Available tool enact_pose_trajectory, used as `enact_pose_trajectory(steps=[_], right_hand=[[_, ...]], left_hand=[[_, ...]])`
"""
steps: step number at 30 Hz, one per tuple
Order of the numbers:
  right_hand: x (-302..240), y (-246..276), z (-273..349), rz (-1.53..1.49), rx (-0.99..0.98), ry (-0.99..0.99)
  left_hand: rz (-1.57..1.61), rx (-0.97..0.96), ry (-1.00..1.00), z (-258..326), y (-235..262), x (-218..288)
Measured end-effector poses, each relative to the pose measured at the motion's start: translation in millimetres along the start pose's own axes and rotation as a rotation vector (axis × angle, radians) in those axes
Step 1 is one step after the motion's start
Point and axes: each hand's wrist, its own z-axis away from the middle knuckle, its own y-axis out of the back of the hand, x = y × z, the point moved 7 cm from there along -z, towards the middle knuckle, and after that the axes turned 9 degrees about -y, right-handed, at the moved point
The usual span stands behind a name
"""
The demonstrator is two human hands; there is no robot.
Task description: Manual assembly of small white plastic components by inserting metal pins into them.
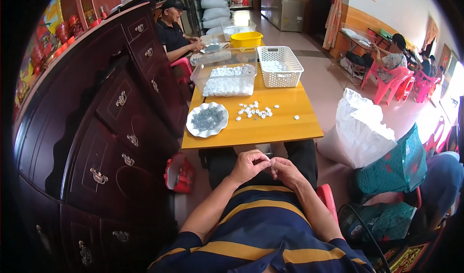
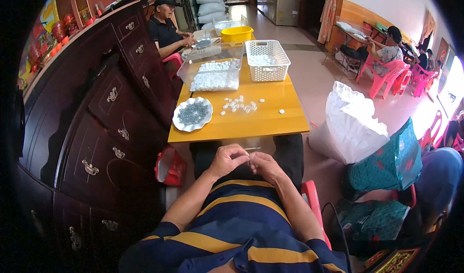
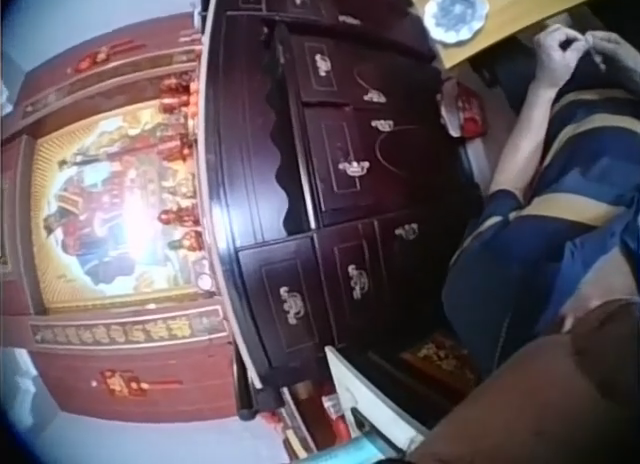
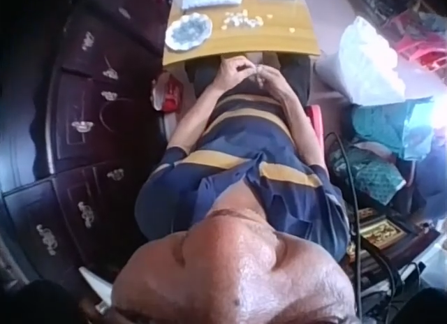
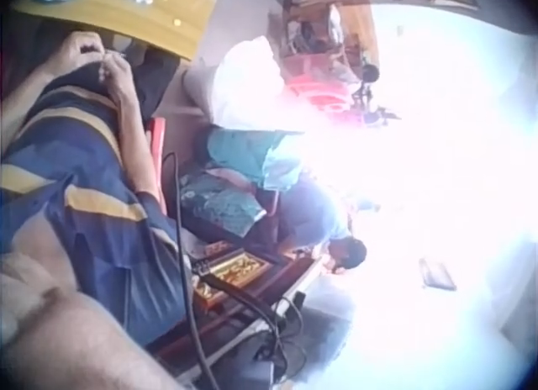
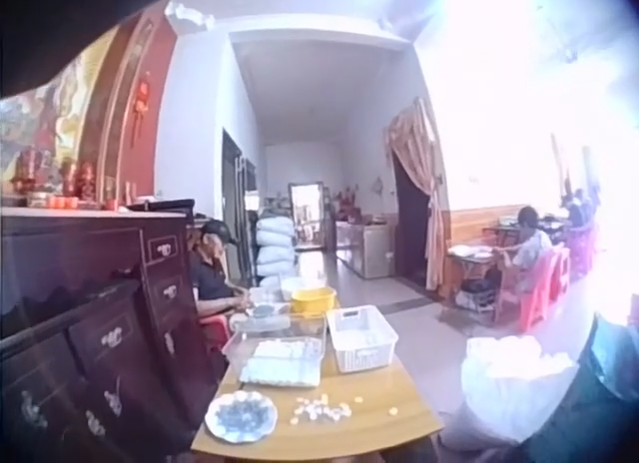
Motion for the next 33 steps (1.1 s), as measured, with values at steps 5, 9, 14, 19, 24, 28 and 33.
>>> enact_pose_trajectory(steps=[5,9,14,19,24,28,33], right_hand=[[3.5,4.3,3.0,0.018,0.111,0.012],[-0.1,7.9,6.1,0.133,0.315,0.085],[-11.2,5.9,11.1,0.425,0.430,0.251],[-22.8,-2.4,15.5,0.794,0.559,0.408],[-7.0,9.5,8.0,0.413,0.436,0.284],[-2.7,12.7,7.1,0.321,0.418,0.217],[0.2,11.1,6.6,0.313,0.418,0.244]], left_hand=[[-0.033,0.018,0.030,5.2,-1.9,-6.4],[-0.101,0.065,0.016,6.6,-3.9,-12.0],[-0.057,0.055,0.065,9.0,-8.9,-26.6],[0.093,0.014,0.298,16.7,-13.9,-52.6],[-0.087,0.097,0.002,7.5,-12.3,-16.5],[-0.048,0.072,0.056,9.0,-15.9,-11.5],[-0.180,0.096,0.027,9.3,-11.1,-15.1]])
